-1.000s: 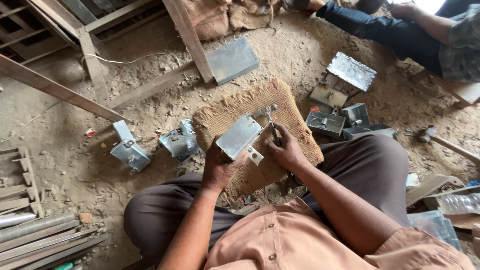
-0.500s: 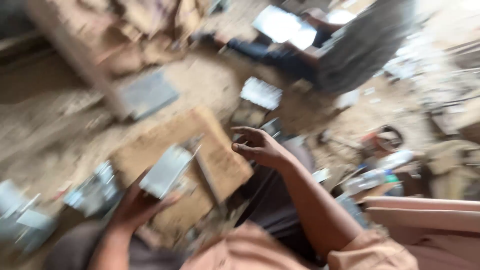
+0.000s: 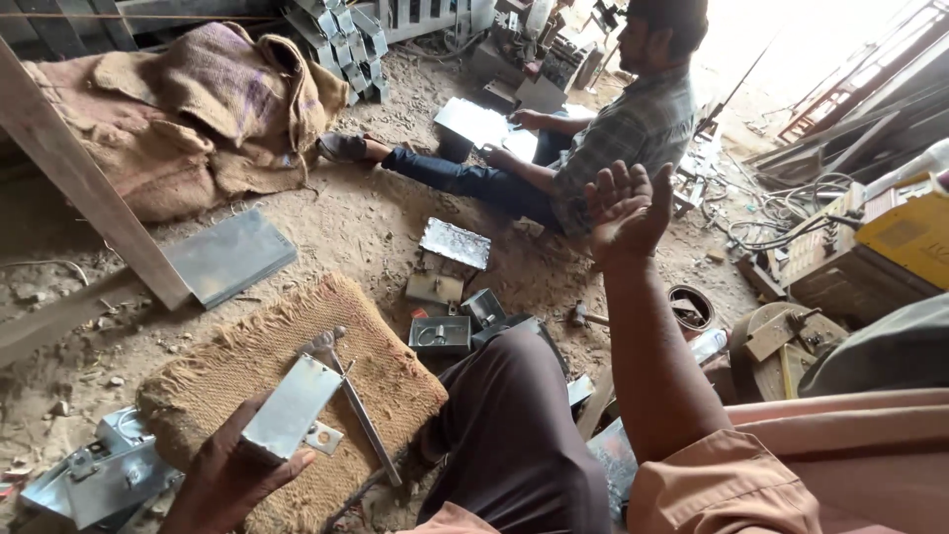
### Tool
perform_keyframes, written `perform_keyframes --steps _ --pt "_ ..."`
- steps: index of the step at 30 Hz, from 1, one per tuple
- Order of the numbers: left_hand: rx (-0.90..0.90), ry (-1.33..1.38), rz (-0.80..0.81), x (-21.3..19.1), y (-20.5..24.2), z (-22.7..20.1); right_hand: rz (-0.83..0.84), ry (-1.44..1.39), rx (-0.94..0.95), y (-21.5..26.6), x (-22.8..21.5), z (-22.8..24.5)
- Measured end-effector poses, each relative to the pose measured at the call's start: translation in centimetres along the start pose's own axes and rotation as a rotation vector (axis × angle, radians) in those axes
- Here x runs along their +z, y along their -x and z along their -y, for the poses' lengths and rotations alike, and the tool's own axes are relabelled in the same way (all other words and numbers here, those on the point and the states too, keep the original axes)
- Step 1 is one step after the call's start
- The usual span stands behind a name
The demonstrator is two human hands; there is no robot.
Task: The person sits on the ground and uses a hammer to shape and flatten the edges of small rectangular metal boxes. They repeatedly pick up a box, tap it on a cushioned block, inspect it, and place it aside, continuing with several units.
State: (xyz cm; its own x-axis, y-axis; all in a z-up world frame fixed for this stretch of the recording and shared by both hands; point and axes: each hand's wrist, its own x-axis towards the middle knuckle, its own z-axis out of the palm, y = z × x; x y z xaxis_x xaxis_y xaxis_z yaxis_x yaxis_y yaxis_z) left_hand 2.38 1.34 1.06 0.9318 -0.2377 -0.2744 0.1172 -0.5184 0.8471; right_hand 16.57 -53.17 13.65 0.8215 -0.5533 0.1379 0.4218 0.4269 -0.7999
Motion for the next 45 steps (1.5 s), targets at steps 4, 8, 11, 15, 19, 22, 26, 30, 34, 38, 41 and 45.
perform_keyframes --steps 4,8,11,15,19,22,26,30,34,38,41,45 --pt "0.024 -0.055 -0.033 0.2 0.2 -0.4 0.05 -0.035 0.014 1.0 -0.3 0.1" --pt "-0.017 -0.057 0.044 0.3 0.1 -0.1 0.006 -0.084 0.049 1.4 -0.9 -0.4" --pt "0.297 -0.006 -0.098 0.1 0.9 -0.3 -0.05 -0.128 0.048 1.7 -0.7 -0.3" --pt "0.372 0.007 -0.137 0.3 1.7 -1.3 0.265 -0.397 0.226 4.7 2.2 1.6" --pt "0.37 -0.036 -0.155 0.6 1.7 -1.3 0.676 -0.491 0.263 9.4 6.6 2.3" --pt "0.2 0.009 -0.097 0.5 1.4 -1.1 0.607 0.071 0.183 11.7 7.5 0.4" --pt "0.152 -0.019 -0.071 0.5 0.8 -0.5 0.441 0.606 0.143 13.6 4.9 -6.1" --pt "0.136 -0.129 -0.05 0.6 0.5 0.2 0.442 0.81 0.175 16.6 1.0 -12.7" --pt "0.105 0.017 0.002 0.5 0.2 0.3 0.808 1.077 0.074 18.3 0.8 -14.0" --pt "-0.032 0.046 0.038 0.3 0.2 0.0 0.933 1.465 0.038 19.7 2.9 -13.1" --pt "0.109 -0.023 -0.026 0.3 0.3 -0.3 0.943 1.523 0.01 19.9 3.4 -13.0" --pt "0.108 -0.036 -0.03 0.3 0.3 -0.3 0.956 1.533 0.017 19.3 1.5 -14.4"
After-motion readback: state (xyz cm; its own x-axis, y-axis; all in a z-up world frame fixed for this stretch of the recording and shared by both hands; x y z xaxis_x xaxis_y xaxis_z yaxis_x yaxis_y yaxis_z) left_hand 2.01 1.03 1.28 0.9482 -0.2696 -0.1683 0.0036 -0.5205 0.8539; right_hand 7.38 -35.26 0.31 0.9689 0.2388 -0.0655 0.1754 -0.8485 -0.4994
